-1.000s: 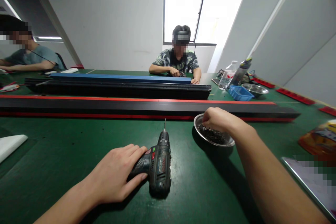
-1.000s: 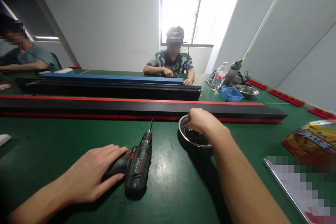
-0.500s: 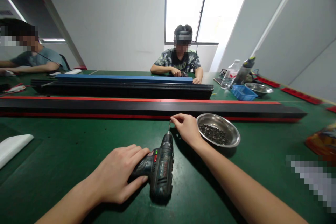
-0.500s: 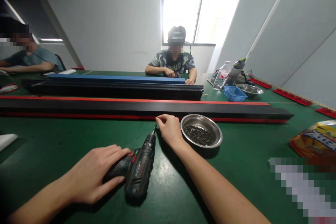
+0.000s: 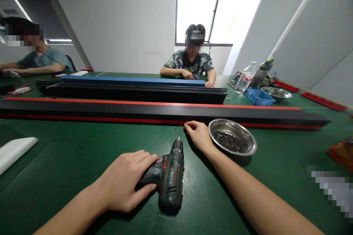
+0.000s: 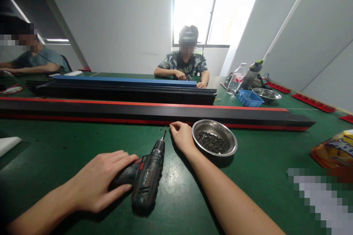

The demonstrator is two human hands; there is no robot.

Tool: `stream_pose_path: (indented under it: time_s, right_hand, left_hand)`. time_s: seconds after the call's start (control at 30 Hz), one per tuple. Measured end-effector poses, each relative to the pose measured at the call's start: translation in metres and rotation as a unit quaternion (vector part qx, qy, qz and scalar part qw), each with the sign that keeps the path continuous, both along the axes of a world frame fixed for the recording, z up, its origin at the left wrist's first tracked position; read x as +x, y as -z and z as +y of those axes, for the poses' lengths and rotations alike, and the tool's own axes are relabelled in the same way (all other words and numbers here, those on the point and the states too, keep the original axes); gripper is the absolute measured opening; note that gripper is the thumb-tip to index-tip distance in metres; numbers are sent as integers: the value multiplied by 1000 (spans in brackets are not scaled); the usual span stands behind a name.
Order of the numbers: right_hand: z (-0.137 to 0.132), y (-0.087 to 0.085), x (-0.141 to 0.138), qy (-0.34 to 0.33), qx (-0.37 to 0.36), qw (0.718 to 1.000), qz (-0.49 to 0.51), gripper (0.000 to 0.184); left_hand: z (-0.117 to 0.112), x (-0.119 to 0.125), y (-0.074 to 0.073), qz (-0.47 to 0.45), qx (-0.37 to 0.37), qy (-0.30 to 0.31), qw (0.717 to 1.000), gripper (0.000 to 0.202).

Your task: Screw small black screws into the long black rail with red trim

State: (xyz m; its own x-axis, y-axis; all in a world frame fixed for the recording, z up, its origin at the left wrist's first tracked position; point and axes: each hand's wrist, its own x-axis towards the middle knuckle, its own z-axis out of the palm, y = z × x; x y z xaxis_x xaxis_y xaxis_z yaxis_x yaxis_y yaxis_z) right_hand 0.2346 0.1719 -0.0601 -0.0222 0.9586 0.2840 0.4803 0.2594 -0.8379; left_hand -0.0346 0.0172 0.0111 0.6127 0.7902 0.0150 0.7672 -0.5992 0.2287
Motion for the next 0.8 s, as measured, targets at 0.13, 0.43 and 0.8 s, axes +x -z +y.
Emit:
stream_pose_path:
  time_s: [0.13,0.43,0.8]
  right_hand:
    - [-3,-2,0,2,20,1000,-22,19]
    - [-7,-8,-4,-7,21,999,-30,19]
    - [-8,-10,-4,-11,10,1000,-25,20]
  left_hand:
    - [-2,4,-1,14,5,-6,1000,48]
    - [-18,10,-8,55,4,-39,998,44]
    - [-24,13,-16,47,-16,-49,998,39]
